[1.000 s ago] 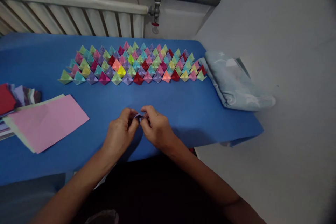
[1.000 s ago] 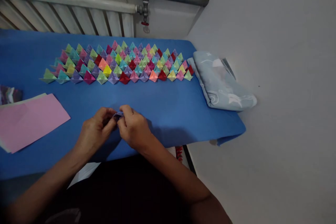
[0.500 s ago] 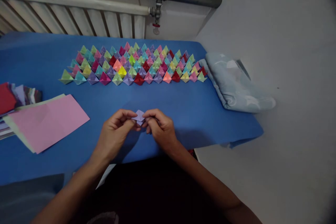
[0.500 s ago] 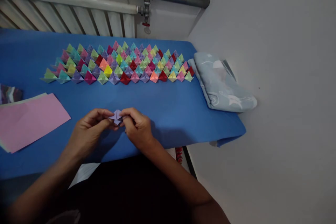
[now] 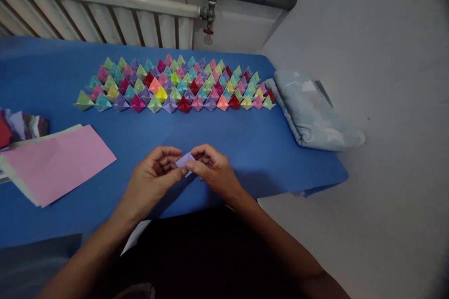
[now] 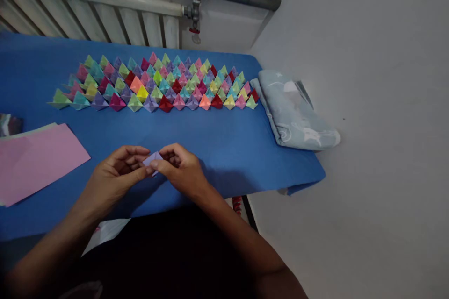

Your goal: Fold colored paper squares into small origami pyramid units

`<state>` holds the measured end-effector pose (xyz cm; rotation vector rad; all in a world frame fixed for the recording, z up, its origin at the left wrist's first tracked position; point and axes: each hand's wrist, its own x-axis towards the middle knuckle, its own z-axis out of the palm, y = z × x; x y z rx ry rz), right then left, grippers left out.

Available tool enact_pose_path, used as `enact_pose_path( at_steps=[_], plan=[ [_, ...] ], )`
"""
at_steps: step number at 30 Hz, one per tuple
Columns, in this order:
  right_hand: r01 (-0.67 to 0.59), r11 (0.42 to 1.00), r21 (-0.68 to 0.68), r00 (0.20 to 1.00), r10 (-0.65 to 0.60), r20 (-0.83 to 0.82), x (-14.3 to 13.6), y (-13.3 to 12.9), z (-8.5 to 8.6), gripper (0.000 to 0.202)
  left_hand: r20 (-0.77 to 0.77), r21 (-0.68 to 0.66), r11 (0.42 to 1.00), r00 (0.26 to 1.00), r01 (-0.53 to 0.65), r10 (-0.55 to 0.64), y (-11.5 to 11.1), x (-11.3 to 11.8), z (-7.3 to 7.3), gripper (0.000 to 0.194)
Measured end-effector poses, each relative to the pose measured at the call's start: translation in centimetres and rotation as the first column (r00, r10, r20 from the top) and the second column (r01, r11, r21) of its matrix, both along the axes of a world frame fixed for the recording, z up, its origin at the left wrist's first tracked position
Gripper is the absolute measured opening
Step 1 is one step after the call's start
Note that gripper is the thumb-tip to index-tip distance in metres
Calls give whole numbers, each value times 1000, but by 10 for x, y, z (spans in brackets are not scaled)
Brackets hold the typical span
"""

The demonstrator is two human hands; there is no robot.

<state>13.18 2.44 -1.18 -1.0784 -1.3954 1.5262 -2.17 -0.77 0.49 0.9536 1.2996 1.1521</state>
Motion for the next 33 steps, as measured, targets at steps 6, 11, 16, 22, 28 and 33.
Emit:
enact_pose_path(
  at_steps=[6, 11, 16, 22, 28, 33],
  plan=[
    [-54, 998, -17, 997, 54, -46, 1, 0, 3, 13, -109, 19, 997, 991, 78, -75, -1, -1, -1, 29],
    [-27, 1000, -16, 999, 26, -31, 5, 0, 4, 15, -148, -60, 957, 945, 285, -291, 0, -7, 2, 21],
    [-75, 996, 50, 995, 71, 73, 6, -3, 7, 18, -186, -87, 940, 921, 331, -342, -5, -11, 0, 23],
    [40, 994, 106, 988, -55, 146, 0, -3, -3, 19, -428, -49, 963, 866, 264, -259, -8, -10, -5, 36],
    [-97, 995, 9, 989, 95, 109, -1, 1, -9, 21, -421, -53, 959, 865, 279, -275, -9, -8, -9, 35],
    [-75, 997, -15, 984, 77, 158, -1, 1, -7, 23, -363, -93, 940, 868, 329, -340, -5, -13, -6, 33]
  ],
)
